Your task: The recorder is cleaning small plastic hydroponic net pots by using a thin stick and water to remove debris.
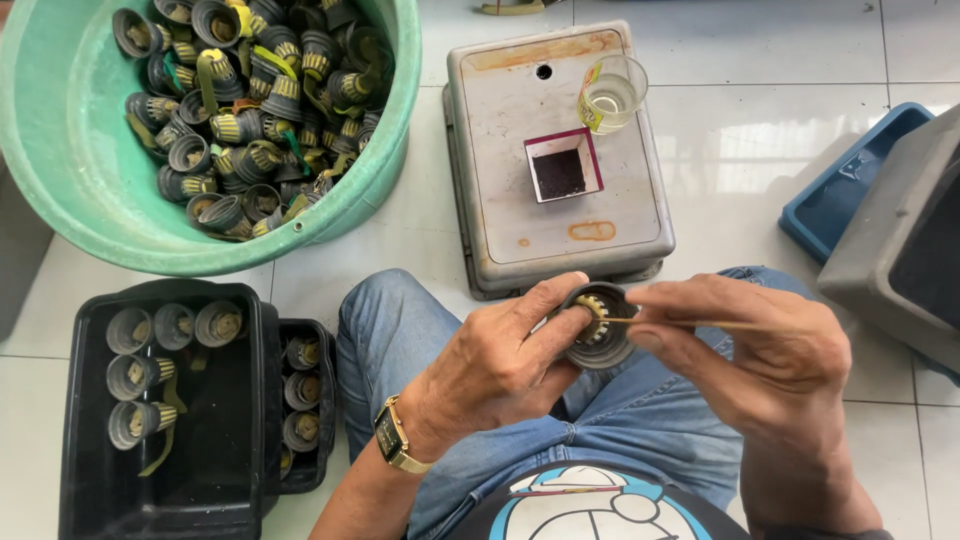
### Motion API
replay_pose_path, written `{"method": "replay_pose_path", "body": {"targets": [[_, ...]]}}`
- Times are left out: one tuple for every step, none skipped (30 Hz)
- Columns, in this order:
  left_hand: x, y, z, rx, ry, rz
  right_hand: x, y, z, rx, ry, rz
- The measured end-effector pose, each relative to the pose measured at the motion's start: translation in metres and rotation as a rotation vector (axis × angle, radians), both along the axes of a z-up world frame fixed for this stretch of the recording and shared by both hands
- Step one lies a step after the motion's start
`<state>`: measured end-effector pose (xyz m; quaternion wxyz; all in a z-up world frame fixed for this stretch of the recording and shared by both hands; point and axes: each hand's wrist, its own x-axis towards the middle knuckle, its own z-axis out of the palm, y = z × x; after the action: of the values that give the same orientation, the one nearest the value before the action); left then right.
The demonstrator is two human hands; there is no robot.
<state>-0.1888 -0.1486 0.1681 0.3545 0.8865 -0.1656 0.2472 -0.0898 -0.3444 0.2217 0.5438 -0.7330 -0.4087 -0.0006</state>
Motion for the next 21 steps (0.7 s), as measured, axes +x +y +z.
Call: {"method": "replay_pose_path", "body": {"targets": [[0.000, -0.001, -0.001, 0.009, 0.022, -0.001, -0.001, -0.002, 0.001, 0.009, 0.057, 0.043], [-0.001, -0.001, -0.002, 0.007, 0.024, 0.002, 0.000, -0.003, 0.001, 0.008, 0.059, 0.045], [-0.001, -0.002, -0.002, 0.017, 0.023, 0.005, 0.001, -0.005, 0.000, -0.048, -0.001, 0.052], [-0.001, -0.003, -0.003, 0.027, 0.023, 0.008, 0.002, -0.006, 0.000, -0.103, -0.061, 0.058], [-0.002, -0.004, -0.004, 0.027, 0.025, 0.005, 0.000, -0.007, -0.002, -0.103, -0.058, 0.055], [-0.002, -0.004, -0.005, 0.020, 0.036, 0.005, -0.001, -0.008, -0.005, -0.102, -0.092, -0.004], [-0.002, -0.005, -0.005, 0.015, 0.047, 0.005, -0.002, -0.008, -0.007, -0.100, -0.124, -0.064], [-0.001, -0.005, -0.005, 0.015, 0.050, 0.001, -0.003, -0.009, -0.007, -0.100, -0.122, -0.068], [0.000, -0.005, -0.005, 0.009, 0.037, 0.003, -0.003, -0.009, -0.007, -0.080, -0.123, -0.077], [0.000, -0.005, -0.005, 0.003, 0.024, 0.006, -0.004, -0.009, -0.006, -0.060, -0.124, -0.086], [0.001, -0.005, -0.005, 0.003, 0.027, 0.005, -0.004, -0.010, -0.008, -0.060, -0.122, -0.086], [0.001, -0.005, -0.006, 0.004, 0.023, 0.009, -0.004, -0.011, -0.009, -0.071, -0.112, -0.123], [0.002, -0.006, -0.007, 0.006, 0.018, 0.013, -0.004, -0.012, -0.011, -0.081, -0.102, -0.160], [0.003, -0.006, -0.008, 0.006, 0.020, 0.013, -0.004, -0.011, -0.010, -0.081, -0.101, -0.159], [0.003, -0.007, -0.009, 0.016, 0.022, 0.008, -0.004, -0.010, -0.008, -0.075, -0.095, -0.171], [0.004, -0.007, -0.010, 0.026, 0.025, 0.003, -0.004, -0.009, -0.007, -0.069, -0.089, -0.183], [0.004, -0.008, -0.010, 0.024, 0.028, 0.003, -0.003, -0.010, -0.010, -0.071, -0.086, -0.183], [0.005, -0.009, -0.011, 0.019, 0.037, 0.003, -0.001, -0.012, -0.013, -0.092, -0.123, -0.173], [0.006, -0.009, -0.011, 0.016, 0.044, 0.004, 0.000, -0.013, -0.016, -0.111, -0.161, -0.163], [0.006, -0.009, -0.012, 0.015, 0.045, 0.004, -0.001, -0.013, -0.015, -0.112, -0.160, -0.163], [0.006, -0.009, -0.013, 0.021, 0.038, 0.005, -0.002, -0.012, -0.013, -0.115, -0.120, -0.199]]}}
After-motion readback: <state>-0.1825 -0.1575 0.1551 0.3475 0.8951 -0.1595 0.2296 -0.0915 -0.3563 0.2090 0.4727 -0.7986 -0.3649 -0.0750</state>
